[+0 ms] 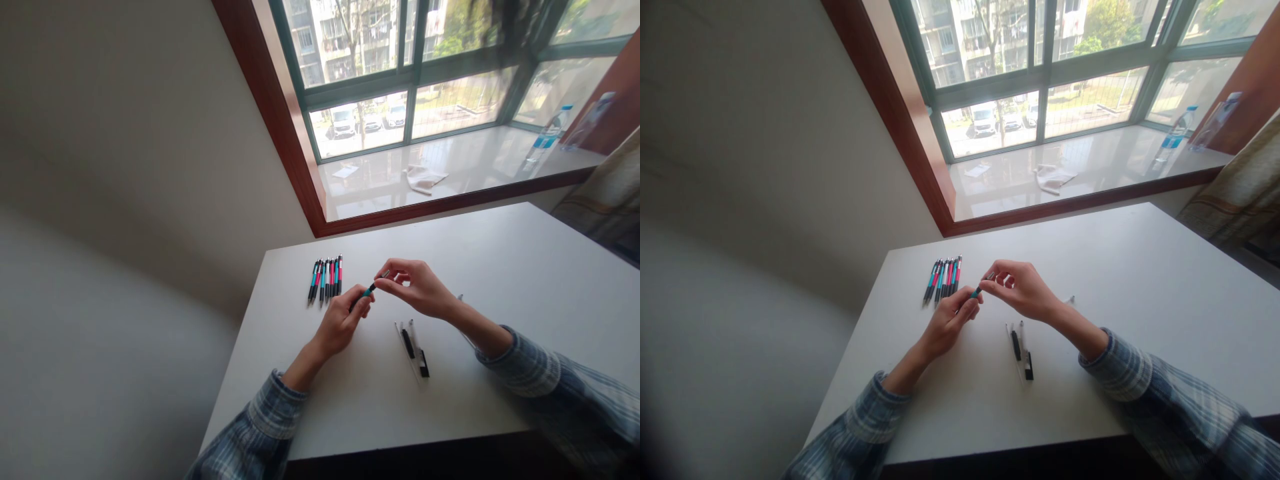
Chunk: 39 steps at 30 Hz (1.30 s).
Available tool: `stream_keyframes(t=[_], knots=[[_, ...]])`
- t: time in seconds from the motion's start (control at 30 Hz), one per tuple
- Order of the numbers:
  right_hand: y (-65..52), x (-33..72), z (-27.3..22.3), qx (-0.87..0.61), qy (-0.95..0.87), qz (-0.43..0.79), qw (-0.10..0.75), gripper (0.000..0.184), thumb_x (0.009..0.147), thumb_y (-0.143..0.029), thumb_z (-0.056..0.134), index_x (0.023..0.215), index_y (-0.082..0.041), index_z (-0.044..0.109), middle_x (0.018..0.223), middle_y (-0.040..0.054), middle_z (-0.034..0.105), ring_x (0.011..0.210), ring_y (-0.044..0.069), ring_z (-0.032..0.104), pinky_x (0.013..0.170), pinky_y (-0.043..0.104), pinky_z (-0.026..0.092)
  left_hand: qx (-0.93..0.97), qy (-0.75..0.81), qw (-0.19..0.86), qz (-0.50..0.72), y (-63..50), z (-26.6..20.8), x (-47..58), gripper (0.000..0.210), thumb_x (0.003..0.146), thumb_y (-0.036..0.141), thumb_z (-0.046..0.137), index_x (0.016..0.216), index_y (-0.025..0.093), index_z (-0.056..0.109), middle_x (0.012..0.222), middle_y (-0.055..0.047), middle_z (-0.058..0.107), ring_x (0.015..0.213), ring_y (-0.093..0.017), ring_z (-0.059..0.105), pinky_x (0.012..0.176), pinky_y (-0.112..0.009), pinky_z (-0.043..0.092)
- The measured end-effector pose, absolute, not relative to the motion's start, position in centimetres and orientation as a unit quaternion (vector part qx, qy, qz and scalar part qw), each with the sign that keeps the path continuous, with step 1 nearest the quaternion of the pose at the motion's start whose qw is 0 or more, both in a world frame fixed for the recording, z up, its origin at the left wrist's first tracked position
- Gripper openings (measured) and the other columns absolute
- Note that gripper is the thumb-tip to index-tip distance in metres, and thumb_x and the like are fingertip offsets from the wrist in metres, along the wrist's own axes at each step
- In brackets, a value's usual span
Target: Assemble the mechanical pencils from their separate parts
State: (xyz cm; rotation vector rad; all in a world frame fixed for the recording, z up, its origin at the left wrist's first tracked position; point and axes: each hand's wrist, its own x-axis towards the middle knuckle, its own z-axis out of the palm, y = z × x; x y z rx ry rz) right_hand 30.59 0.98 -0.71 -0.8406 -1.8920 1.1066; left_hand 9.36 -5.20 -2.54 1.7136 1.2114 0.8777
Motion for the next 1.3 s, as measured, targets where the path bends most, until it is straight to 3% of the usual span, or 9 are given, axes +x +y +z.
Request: stream_keyframes(t=[0.07,0.23,0.37,0.53,0.7,0.83,0.97,1.13,1.3], knots=[[0.97,30.62,-0.71,-0.351,-0.752,0.404,0.385,0.034,0.090,-0.052,0.073,0.080,-0.019,0.072,0.073,0.0034,0.071,0.065,0.017,0.061,0.060,0.030,0.051,0.691,0.487,0.405,0.347,-5.20,-2.40,9.34,0.033,0.103,0.047,0.050,0.097,0.018,0.063,0.076,0.000,0.061,0.066,-0.013,0.048,0.066,-0.025,0.038],[0.88,30.71,-0.55,-0.311,-0.758,0.418,0.392,0.030,0.092,-0.048,0.072,0.107,-0.022,0.073,0.093,0.0059,0.075,0.074,0.017,0.064,0.065,0.031,0.054,0.708,0.492,0.377,0.339,-5.14,-2.26,9.27,0.031,0.104,0.044,0.049,0.097,0.018,0.064,0.077,-0.001,0.065,0.067,-0.013,0.052,0.068,-0.026,0.039],[0.98,30.74,-0.65,-0.342,-0.773,0.373,0.383,0.033,0.092,-0.051,0.070,0.082,-0.020,0.072,0.076,0.0044,0.073,0.063,0.016,0.060,0.059,0.030,0.051,0.716,0.500,0.356,0.331,-5.12,-2.26,9.28,0.031,0.104,0.044,0.049,0.096,0.018,0.065,0.072,0.001,0.061,0.065,-0.013,0.053,0.068,-0.025,0.039],[1.12,30.78,-0.89,-0.319,-0.773,0.392,0.383,0.030,0.089,-0.050,0.074,0.095,-0.021,0.073,0.091,0.0053,0.076,0.070,0.017,0.064,0.062,0.030,0.053,0.720,0.512,0.333,0.329,-5.18,-2.26,9.28,0.031,0.104,0.043,0.049,0.094,0.019,0.066,0.071,0.001,0.062,0.063,-0.013,0.052,0.066,-0.025,0.038],[1.14,30.81,-0.94,-0.359,-0.782,0.349,0.371,0.035,0.089,-0.052,0.074,0.077,-0.020,0.070,0.070,0.0027,0.071,0.064,0.017,0.061,0.061,0.031,0.050,0.725,0.508,0.328,0.330,-5.16,-2.18,9.32,0.030,0.103,0.042,0.051,0.094,0.018,0.067,0.072,0.000,0.065,0.064,-0.013,0.055,0.066,-0.025,0.039],[1.07,30.86,-0.76,-0.318,-0.772,0.407,0.371,0.030,0.092,-0.050,0.071,0.097,-0.021,0.073,0.087,0.0046,0.075,0.070,0.016,0.063,0.063,0.029,0.051,0.722,0.512,0.328,0.331,-5.18,-2.22,9.32,0.031,0.103,0.042,0.052,0.096,0.018,0.069,0.074,-0.001,0.068,0.063,-0.013,0.055,0.064,-0.025,0.039],[0.98,30.87,-0.76,-0.372,-0.779,0.349,0.365,0.035,0.093,-0.051,0.069,0.078,-0.020,0.070,0.065,0.0006,0.066,0.057,0.014,0.052,0.056,0.028,0.044,0.727,0.517,0.317,0.321,-5.24,-2.23,9.31,0.031,0.104,0.042,0.051,0.094,0.018,0.069,0.072,0.000,0.068,0.060,-0.012,0.054,0.062,-0.025,0.037],[0.95,30.79,-1.00,-0.330,-0.770,0.402,0.369,0.030,0.092,-0.049,0.071,0.105,-0.022,0.072,0.081,0.0028,0.072,0.064,0.015,0.057,0.060,0.028,0.049,0.725,0.520,0.311,0.327,-5.27,-2.19,9.32,0.033,0.104,0.042,0.051,0.090,0.018,0.068,0.073,-0.001,0.069,0.061,-0.012,0.054,0.063,-0.025,0.037],[0.91,30.63,-1.04,-0.357,-0.756,0.401,0.374,0.033,0.091,-0.051,0.071,0.084,-0.019,0.070,0.072,0.0025,0.068,0.061,0.014,0.053,0.057,0.027,0.046,0.727,0.516,0.316,0.323,-5.33,-2.09,9.38,0.034,0.104,0.042,0.051,0.086,0.018,0.068,0.071,0.001,0.066,0.058,-0.011,0.049,0.061,-0.024,0.035]])
